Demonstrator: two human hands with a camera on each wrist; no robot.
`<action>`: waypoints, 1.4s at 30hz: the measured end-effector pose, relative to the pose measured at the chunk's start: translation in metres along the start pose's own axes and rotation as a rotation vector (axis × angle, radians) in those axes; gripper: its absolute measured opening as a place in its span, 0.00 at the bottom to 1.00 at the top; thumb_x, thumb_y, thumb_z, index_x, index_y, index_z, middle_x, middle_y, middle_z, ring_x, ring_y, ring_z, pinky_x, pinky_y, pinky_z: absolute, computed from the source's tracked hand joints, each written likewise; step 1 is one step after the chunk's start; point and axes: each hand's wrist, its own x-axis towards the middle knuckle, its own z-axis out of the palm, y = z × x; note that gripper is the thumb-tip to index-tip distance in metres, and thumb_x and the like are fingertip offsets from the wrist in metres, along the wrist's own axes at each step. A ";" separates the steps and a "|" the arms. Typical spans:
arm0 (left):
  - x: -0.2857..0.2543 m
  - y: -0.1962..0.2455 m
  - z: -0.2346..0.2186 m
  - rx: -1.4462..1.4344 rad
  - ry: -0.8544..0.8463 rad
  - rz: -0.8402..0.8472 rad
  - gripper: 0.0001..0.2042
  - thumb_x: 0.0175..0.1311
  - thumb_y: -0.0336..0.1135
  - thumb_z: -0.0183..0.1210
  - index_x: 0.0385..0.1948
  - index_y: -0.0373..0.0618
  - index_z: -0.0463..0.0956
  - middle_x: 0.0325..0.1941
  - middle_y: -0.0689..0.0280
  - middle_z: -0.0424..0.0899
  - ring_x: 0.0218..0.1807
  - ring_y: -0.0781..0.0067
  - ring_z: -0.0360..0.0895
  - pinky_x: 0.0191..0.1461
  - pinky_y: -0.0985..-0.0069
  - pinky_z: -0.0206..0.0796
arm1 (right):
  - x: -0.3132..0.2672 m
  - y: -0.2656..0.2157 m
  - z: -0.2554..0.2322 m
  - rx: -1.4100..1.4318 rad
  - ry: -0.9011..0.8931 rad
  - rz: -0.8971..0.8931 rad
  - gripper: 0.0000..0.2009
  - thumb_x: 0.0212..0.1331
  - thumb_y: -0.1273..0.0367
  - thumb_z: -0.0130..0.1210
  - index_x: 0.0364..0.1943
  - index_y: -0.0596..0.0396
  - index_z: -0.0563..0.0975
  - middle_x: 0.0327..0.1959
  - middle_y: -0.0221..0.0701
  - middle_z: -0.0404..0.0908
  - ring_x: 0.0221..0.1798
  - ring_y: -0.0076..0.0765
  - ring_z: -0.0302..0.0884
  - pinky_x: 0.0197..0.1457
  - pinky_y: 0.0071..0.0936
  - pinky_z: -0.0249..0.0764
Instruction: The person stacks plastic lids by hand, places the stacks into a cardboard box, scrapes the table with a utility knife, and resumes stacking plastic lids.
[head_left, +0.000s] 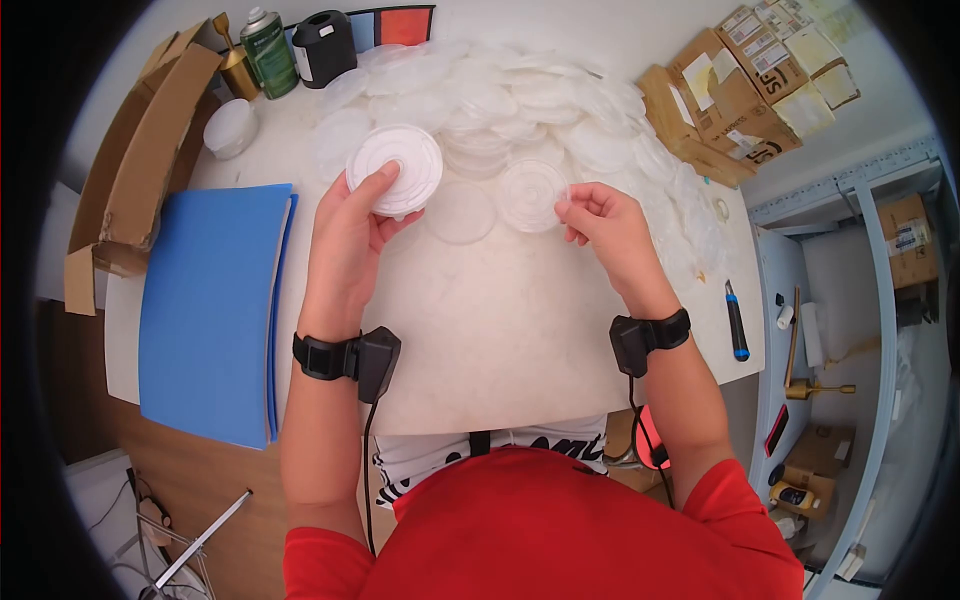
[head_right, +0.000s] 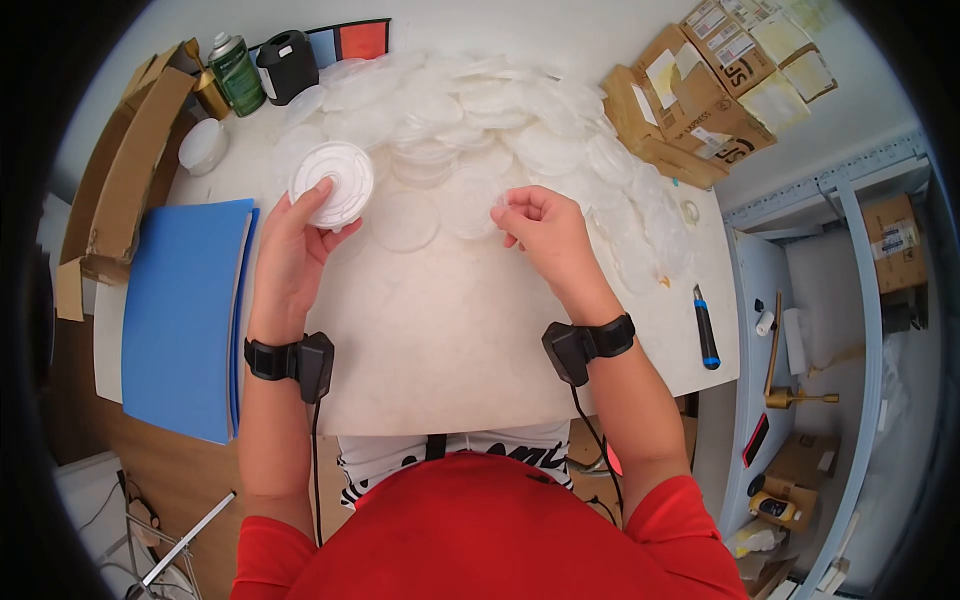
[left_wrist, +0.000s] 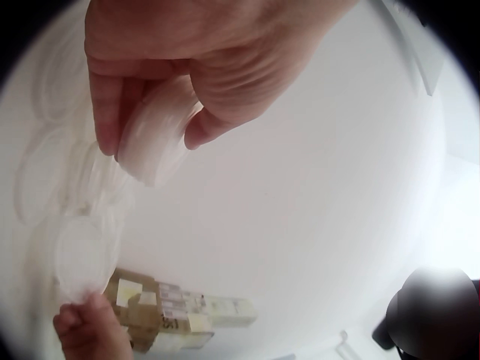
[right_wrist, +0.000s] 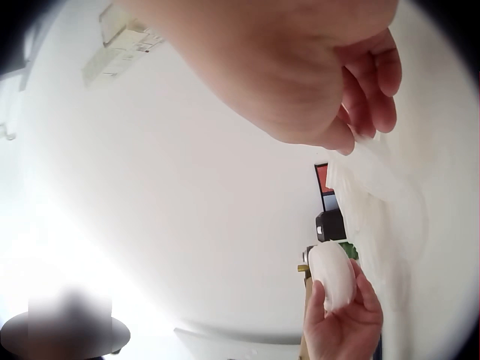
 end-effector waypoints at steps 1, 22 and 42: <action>0.000 0.000 0.001 0.008 -0.007 -0.004 0.20 0.73 0.39 0.61 0.60 0.37 0.72 0.53 0.63 0.85 0.50 0.75 0.85 0.55 0.72 0.81 | -0.003 -0.004 0.000 0.089 -0.041 0.015 0.12 0.64 0.68 0.66 0.46 0.61 0.83 0.32 0.24 0.84 0.31 0.18 0.77 0.37 0.18 0.70; -0.010 -0.016 0.029 0.064 -0.239 -0.242 0.30 0.80 0.59 0.41 0.65 0.38 0.70 0.59 0.57 0.83 0.57 0.67 0.85 0.47 0.70 0.84 | -0.014 -0.024 0.008 0.306 -0.227 -0.071 0.11 0.71 0.66 0.60 0.47 0.61 0.83 0.33 0.24 0.82 0.33 0.19 0.75 0.41 0.20 0.73; -0.016 -0.023 0.027 0.308 -0.410 -0.174 0.31 0.63 0.40 0.70 0.65 0.38 0.70 0.58 0.63 0.82 0.56 0.74 0.81 0.58 0.73 0.76 | -0.019 -0.017 0.022 -0.018 -0.070 -0.218 0.12 0.68 0.70 0.62 0.50 0.64 0.82 0.33 0.27 0.84 0.34 0.19 0.78 0.39 0.20 0.76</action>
